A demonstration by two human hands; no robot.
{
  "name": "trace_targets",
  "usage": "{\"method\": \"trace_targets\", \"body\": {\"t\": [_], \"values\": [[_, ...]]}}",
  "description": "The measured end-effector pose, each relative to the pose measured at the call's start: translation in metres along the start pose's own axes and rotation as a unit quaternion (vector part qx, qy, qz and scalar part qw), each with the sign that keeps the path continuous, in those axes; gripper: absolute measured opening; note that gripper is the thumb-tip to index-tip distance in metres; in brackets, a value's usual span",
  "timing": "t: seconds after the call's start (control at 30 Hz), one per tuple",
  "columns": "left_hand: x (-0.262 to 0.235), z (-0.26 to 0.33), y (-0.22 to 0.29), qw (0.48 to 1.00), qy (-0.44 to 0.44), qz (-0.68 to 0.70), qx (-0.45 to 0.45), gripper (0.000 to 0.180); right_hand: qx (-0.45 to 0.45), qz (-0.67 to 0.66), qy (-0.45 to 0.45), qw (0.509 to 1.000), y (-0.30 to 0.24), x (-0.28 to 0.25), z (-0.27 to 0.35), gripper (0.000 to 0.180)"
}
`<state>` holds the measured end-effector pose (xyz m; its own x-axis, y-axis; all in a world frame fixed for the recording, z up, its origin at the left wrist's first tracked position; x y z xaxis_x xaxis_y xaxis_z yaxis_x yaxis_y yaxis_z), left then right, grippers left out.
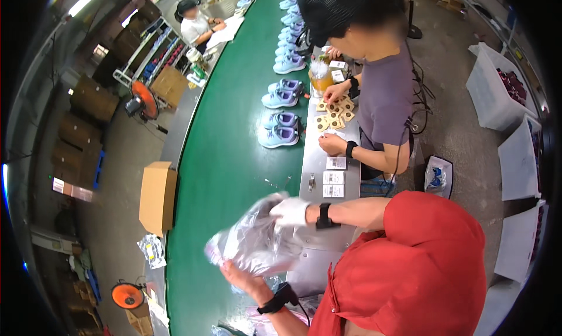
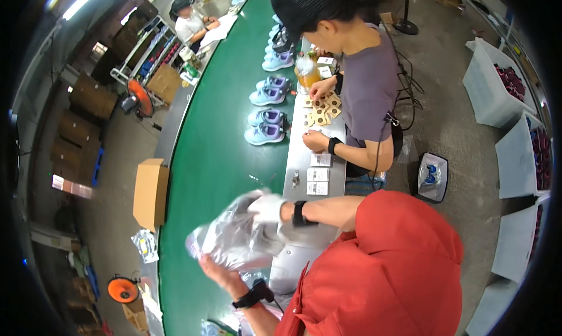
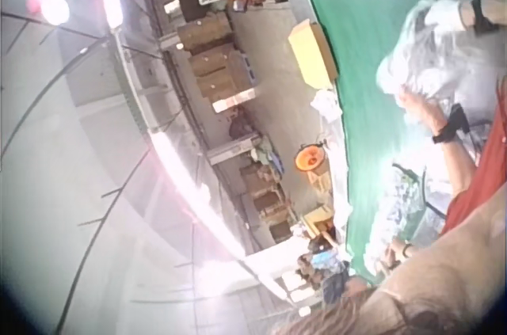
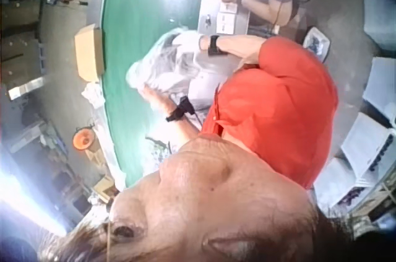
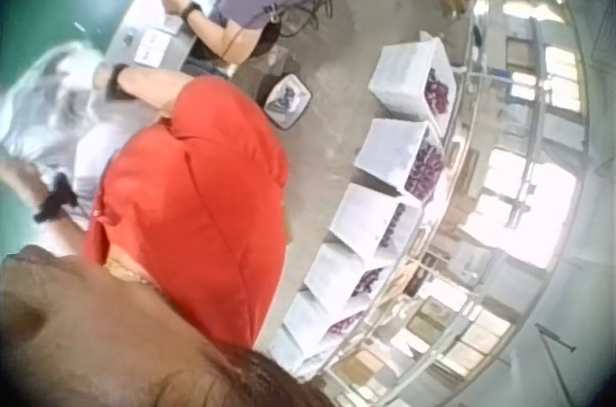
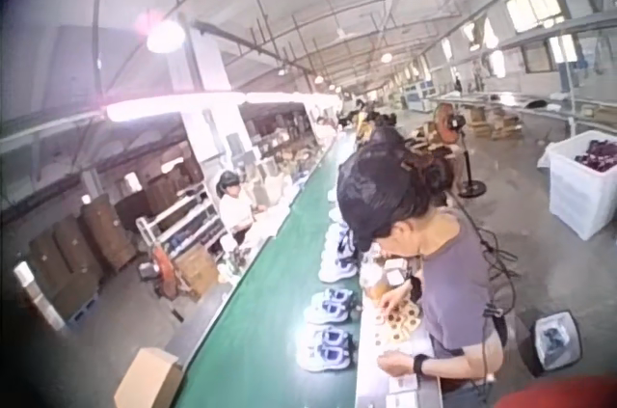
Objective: The person places pairs of light blue and purple sneakers into clear plastic bags at a factory assembly line. They pick up the shoes, insert them into the bags, and place the packaged items onto a green conveyor belt. Other workers are visible in the background performing similar tasks.
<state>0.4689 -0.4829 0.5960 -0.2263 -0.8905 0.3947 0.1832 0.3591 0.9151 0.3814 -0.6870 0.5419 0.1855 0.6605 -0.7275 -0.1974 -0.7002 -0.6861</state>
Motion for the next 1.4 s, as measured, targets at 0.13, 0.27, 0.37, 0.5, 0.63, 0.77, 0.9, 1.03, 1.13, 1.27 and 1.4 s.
{"method": "trace_targets", "body": {"t": [0.13,0.27,0.37,0.5,0.63,0.77,0.9,1.03,1.13,1.27,1.4], "values": [[-0.024,0.009,0.011,0.97,0.104,-0.177,0.127,0.021,-0.037,0.19,0.14,0.971,-0.023,-0.031,0.031,0.035],[-0.015,0.014,0.015,0.961,0.075,-0.209,0.162,0.022,-0.22,0.183,0.268,0.92,-0.105,-0.061,0.059,0.026],[0.04,0.042,0.009,0.987,-0.036,-0.131,0.085,0.016,-0.314,0.105,0.085,0.94,-0.126,0.009,0.043,0.015],[0.096,0.106,-0.033,0.938,-0.23,-0.26,-0.015,0.01,-0.224,-0.195,0.034,0.954,-0.009,0.101,-0.018,0.025],[0.083,0.114,-0.002,0.938,-0.25,-0.237,-0.045,0.01,-0.044,-0.534,-0.102,0.838,0.023,0.116,-0.057,0.035],[0.069,0.092,-0.003,0.947,-0.189,-0.26,0.013,0.01,-0.087,-0.308,-0.027,0.947,0.007,0.107,-0.065,0.036],[0.045,0.049,-0.004,0.944,-0.053,-0.313,0.089,0.008,-0.128,0.011,-0.04,0.991,-0.011,0.112,-0.045,0.032],[0.014,-0.021,0.034,0.924,0.053,-0.349,0.148,0.011,-0.266,-0.033,-0.227,0.936,-0.091,0.05,-0.01,0.024],[0.017,-0.05,0.029,0.965,0.049,-0.239,0.101,0.013,-0.34,-0.254,-0.043,0.904,-0.093,-0.034,-0.012,0.013],[0.042,-0.06,0.006,0.978,0.019,-0.201,0.051,0.015,-0.027,0.05,0.145,0.988,0.065,-0.096,-0.096,0.04],[0.061,-0.07,-0.006,0.977,0.032,-0.211,0.025,0.011,0.143,0.384,-0.046,0.911,0.215,-0.092,-0.133,0.062]]}}
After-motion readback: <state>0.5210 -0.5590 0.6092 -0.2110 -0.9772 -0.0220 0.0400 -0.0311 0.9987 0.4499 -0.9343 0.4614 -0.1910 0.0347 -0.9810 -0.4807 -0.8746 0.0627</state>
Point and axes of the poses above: each hand's wrist, its own z-axis away from the middle knuckle, its own x-axis out of the palm, y = z × x, the point moved 9 cm from there along -z, towards the middle knuckle, and after that the axes turned 4 degrees about z, right-handed, at the moved point
